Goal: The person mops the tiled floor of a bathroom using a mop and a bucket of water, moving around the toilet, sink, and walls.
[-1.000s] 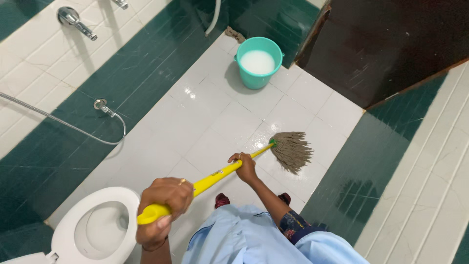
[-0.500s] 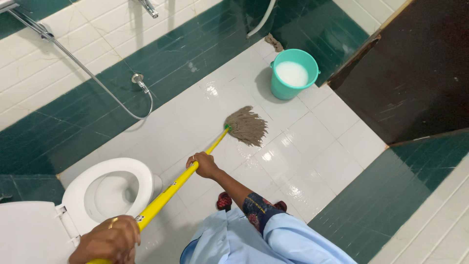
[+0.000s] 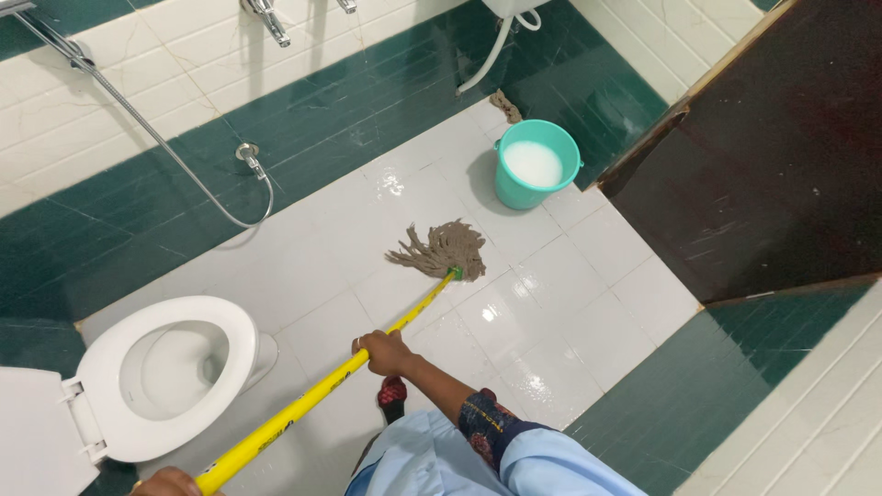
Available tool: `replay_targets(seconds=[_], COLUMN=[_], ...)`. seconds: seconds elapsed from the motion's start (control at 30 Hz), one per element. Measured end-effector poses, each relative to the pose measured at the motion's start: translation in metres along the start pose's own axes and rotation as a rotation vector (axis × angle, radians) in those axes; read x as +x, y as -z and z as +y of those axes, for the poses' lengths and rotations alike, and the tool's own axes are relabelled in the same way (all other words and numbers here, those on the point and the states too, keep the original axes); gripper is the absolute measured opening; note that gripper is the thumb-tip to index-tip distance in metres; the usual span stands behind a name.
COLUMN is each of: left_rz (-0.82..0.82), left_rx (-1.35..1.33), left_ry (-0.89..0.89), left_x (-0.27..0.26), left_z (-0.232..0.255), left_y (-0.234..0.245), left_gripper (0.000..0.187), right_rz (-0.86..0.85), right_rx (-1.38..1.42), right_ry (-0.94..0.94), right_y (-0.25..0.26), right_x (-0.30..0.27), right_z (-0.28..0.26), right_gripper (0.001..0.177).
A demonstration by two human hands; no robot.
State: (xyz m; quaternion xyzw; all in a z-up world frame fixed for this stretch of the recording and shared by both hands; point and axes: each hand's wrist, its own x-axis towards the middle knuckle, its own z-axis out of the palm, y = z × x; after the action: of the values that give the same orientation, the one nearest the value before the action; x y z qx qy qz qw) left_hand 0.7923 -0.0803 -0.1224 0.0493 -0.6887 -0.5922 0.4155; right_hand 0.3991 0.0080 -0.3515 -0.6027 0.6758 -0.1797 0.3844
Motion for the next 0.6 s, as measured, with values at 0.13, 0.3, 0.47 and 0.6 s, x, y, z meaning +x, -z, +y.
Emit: replay_targets(seconds=[0.13, 0.3, 0.47, 0.6], left_rz=[0.289, 0.741, 0.451, 0.103], left_rx=[-0.138, -0.386, -0.521, -0.525], left_ry=[0.001, -0.173, -0.042, 0.062], left_x=[0.0, 0.054, 0.108, 0.152], left_z=[-0.039, -0.094, -0.113, -0.113], left_y=[-0.124, -0.294, -0.381, -0.422], left_gripper=[0.026, 0.04, 0.049, 0.049], right_rz=[0.114, 0.304, 0.388, 0.589], right_rx=[-0.052, -0.08, 0.006, 0.196], right_ry=[-0.105, -0.196, -0.418, -0.45], right_y=[0.027, 0.077, 0.125, 0.151], right_x=[-0.04, -0.106, -0.182, -0.238], right_z=[0.066, 0.153, 0.214, 0.229], right_gripper=[0.032, 0.013, 0.01, 0.011])
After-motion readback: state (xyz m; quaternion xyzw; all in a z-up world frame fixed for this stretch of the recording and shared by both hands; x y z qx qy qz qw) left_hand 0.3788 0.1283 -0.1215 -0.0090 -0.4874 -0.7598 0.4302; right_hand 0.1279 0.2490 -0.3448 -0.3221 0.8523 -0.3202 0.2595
